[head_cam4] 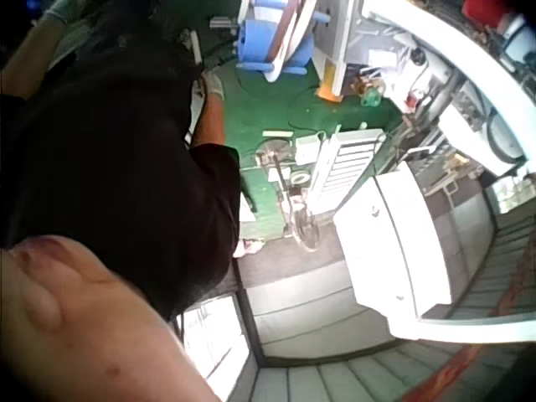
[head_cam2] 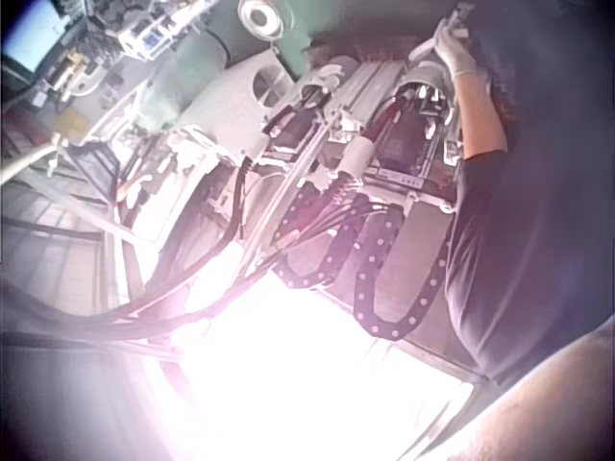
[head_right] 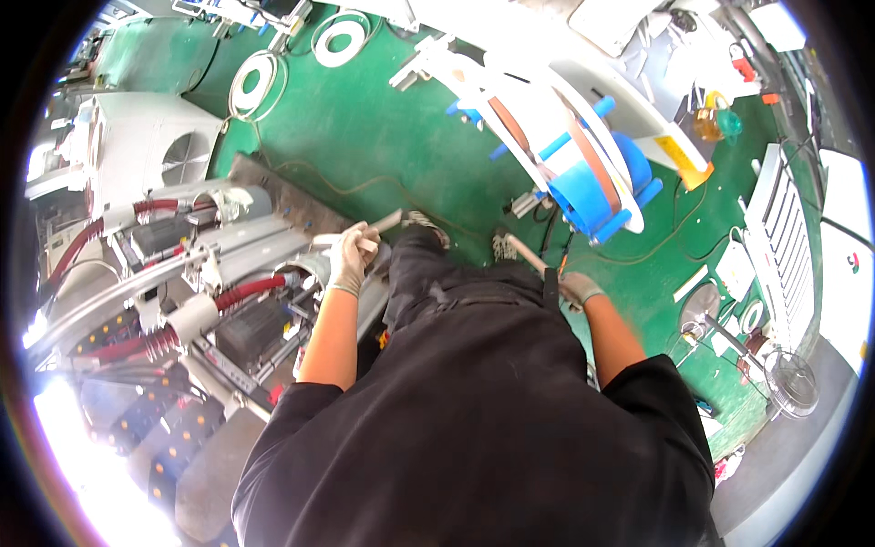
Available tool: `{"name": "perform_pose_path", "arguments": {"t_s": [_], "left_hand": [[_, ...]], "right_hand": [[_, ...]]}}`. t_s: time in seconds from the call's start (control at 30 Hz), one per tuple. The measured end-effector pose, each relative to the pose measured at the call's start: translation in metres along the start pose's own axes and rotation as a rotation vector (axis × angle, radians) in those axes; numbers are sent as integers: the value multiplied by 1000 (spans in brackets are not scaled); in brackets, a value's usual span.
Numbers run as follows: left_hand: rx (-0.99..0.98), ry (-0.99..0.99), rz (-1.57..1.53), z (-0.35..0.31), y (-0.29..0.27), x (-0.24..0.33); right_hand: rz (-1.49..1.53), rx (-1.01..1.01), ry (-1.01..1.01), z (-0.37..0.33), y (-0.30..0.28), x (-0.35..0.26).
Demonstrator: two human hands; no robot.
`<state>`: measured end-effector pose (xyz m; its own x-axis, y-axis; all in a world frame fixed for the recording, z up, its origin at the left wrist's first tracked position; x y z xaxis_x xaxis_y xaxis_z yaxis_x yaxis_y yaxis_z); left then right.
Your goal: The person applies edge banding to a wooden piece by hand and using a machine, smoothing the edges and ensuring it is properly attached.
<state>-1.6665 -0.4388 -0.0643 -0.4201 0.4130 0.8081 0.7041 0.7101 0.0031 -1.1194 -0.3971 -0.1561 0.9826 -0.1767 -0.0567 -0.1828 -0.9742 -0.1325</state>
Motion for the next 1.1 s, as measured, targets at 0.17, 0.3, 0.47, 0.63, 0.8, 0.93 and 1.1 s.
{"name": "perform_pose_path", "arguments": {"t_s": [0.17,0.3,0.47,0.63,0.8,0.93,1.1], "left_hand": [[-233,-83,53,52,36,17],[-374,-10,67,124,42,33],[-539,-135,82,167,48,153],[-415,-26,-436,221,58,236],[-801,192,-101,284,89,304],[-1146,302,-12,316,139,398],[-908,105,-130,451,166,485]], "right_hand": [[50,273,-255,-20,-49,-142],[21,449,-667,-61,-100,-305],[-19,406,-714,-186,-152,-521],[85,388,-750,-172,-192,-606],[243,494,-745,-137,-251,-647],[657,373,-910,-115,-305,-684],[875,459,-873,-106,-376,-710]]}}
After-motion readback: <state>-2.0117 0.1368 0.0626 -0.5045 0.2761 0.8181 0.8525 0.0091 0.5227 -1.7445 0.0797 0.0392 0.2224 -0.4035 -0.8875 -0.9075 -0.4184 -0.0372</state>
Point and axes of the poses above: each hand's wrist, its own z-axis towards the middle knuckle, its own y-axis out of the palm, x = y × z, the point moved 6 cm from there along z, towards the middle knuckle, and after that the axes turned 13 degrees about y, right-handed, at the moved point
